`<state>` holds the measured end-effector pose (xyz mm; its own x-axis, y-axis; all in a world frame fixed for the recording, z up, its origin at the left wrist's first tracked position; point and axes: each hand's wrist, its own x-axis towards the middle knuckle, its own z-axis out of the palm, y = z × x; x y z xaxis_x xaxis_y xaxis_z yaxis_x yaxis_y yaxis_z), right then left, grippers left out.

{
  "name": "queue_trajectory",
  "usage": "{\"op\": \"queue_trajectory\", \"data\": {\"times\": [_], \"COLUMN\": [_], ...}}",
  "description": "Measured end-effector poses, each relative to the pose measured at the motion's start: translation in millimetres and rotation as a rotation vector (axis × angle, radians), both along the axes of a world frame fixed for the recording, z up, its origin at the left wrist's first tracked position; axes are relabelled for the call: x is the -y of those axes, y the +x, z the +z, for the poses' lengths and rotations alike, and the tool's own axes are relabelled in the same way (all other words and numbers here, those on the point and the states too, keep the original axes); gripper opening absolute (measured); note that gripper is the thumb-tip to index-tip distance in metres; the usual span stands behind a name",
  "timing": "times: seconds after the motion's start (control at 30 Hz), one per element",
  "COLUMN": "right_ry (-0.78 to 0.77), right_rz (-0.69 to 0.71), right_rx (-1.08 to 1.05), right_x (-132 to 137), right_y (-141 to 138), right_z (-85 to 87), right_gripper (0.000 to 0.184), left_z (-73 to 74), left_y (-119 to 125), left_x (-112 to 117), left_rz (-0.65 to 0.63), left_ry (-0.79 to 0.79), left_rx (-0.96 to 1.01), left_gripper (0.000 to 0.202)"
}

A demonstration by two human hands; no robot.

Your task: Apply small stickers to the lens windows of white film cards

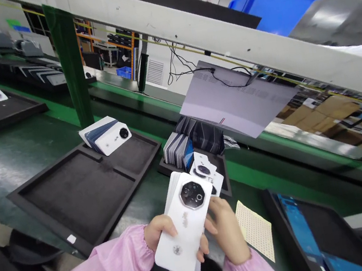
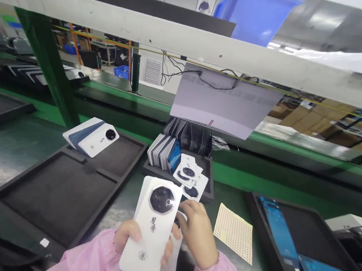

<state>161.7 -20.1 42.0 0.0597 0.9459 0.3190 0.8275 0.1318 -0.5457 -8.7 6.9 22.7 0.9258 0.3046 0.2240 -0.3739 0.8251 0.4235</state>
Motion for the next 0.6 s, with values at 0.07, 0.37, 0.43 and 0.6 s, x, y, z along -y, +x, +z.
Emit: {"op": "queue_trajectory", "data": {"times": [0.07, 0.37, 0.43, 0.6], "right_ry": [0.082, 0.013, -0.006, -0.02], "right_rz": [-0.016, 0.148, 0.153, 0.216], "right_rx": [-0.085, -0.248, -0.249, -0.142], "right_x": [5.3, -1.8, -3.2, 4.8], "right_y": [4.7, -6.8, -3.2, 3.2], "right_z": [26.4, 76.6, 74.7, 80.6], "right_gripper": [0.013, 0.004, 0.004, 0.013], "left_z": [1.3, 5.3, 4.5, 0.8], "left_y": [0.7, 1.3, 1.2, 5.1], "left_x": [0.2, 0.9, -0.3, 1.6], "left_rz": [-0.005, 0.082, 0.093, 0.069], "left_ry": [0.016, 0.286, 0.345, 0.348], "left_rx": [-0.046, -0.235, -0.261, -0.29], "left_gripper": [0.067, 0.061, 0.058, 0.056]}}
